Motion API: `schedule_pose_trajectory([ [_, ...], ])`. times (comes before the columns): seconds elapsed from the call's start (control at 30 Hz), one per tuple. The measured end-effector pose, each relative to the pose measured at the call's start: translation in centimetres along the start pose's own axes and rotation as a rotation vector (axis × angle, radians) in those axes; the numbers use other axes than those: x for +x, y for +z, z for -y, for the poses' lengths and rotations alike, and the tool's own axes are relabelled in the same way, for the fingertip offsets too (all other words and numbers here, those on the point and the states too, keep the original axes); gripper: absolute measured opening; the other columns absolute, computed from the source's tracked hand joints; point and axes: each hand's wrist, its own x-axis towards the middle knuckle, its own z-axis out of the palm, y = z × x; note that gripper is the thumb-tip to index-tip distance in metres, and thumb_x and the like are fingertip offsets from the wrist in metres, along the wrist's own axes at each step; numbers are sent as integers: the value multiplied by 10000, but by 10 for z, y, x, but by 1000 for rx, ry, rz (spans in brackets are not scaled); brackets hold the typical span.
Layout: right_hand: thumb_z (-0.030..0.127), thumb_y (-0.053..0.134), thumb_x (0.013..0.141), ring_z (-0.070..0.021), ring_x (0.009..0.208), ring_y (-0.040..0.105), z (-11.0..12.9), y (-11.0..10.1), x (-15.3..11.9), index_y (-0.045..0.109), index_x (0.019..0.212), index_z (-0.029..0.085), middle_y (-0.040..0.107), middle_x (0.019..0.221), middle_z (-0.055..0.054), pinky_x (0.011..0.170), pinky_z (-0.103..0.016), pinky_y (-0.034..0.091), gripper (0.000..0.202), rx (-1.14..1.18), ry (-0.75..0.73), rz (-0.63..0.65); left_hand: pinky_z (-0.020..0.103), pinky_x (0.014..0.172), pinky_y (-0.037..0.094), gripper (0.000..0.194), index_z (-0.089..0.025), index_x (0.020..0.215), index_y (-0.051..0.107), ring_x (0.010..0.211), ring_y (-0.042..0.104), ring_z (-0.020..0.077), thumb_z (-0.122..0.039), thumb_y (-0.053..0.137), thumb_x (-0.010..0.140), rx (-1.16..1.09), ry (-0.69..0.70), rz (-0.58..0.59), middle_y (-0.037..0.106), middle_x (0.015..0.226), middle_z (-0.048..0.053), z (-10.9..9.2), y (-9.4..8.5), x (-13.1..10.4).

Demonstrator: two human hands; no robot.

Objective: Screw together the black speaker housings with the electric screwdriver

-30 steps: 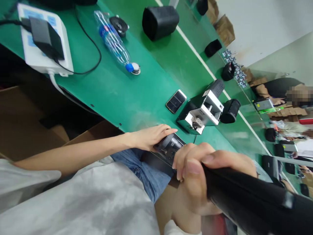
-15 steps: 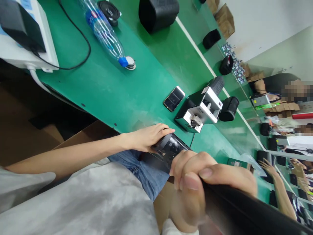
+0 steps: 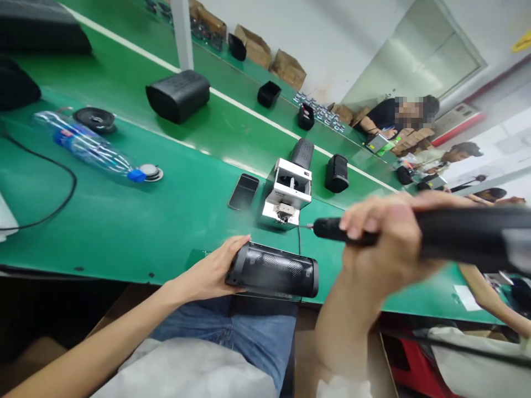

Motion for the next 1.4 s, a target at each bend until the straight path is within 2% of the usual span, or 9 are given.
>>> schedule_pose_trajectory([
  [0.07,230,828,773,-117,389,440,-32,22,12,639,915,304,481,531,135,381,-264,415,248,53,-68,-76,763,1312,552,1532,-401,1883,-22,1645,531,514,-138,1056,827,-3,-1,0,442,1772,245,0,-1,0],
  [0.17,239,787,785,-115,375,466,-63,41,18,629,854,281,516,504,134,399,-257,422,178,31,-28,-40,745,1321,552,1523,-399,1886,15,1635,551,495,-132,1067,818,-5,-7,-13,465,1761,241,1,0,-2],
  [0.4,248,789,810,-123,381,491,-80,40,18,645,853,264,527,534,124,417,-283,435,152,-27,61,-13,715,1343,544,1510,-399,1887,58,1653,548,486,-151,1090,813,-15,-21,-15,465,1776,234,2,-1,-3],
  [0.53,270,793,818,-121,378,464,-81,37,16,639,867,269,520,541,123,409,-282,400,162,-23,87,-15,728,1353,528,1509,-401,1888,48,1656,542,487,-125,1069,812,-17,-22,-2,460,1779,228,0,-3,-1],
  [0.73,271,787,878,-136,386,473,-79,37,21,585,856,298,468,544,122,414,-297,414,205,-17,-36,-50,761,1351,515,1561,-412,1884,42,1664,526,499,-82,1081,766,-25,-18,2,456,1781,231,-1,-4,0],
  [0.93,304,827,853,-114,408,469,-90,44,27,568,843,287,488,571,125,418,-278,442,259,-34,40,-32,747,1348,524,1525,-404,1874,57,1655,537,497,-84,1070,780,-20,-30,-2,465,1766,228,-2,-4,-1],
  [1.2,417,843,888,-97,389,404,-101,43,23,578,843,293,475,565,124,388,-262,369,296,-79,20,-5,752,1354,515,1486,-399,1873,28,1676,513,508,-136,1056,833,-12,0,1,448,1767,236,-3,-6,2],
  [1.3,385,836,887,-103,381,428,-90,38,18,596,836,287,479,546,125,388,-263,377,265,-67,69,26,756,1357,508,1505,-389,1878,20,1684,501,519,-157,1071,825,-2,-1,6,422,1791,253,-1,-5,1],
  [1.4,276,807,836,-108,377,457,-56,32,9,640,837,276,485,533,124,384,-262,387,167,-7,89,24,749,1366,501,1511,-371,1884,18,1695,486,521,-193,1085,829,2,16,7,410,1802,264,0,-4,1],
])
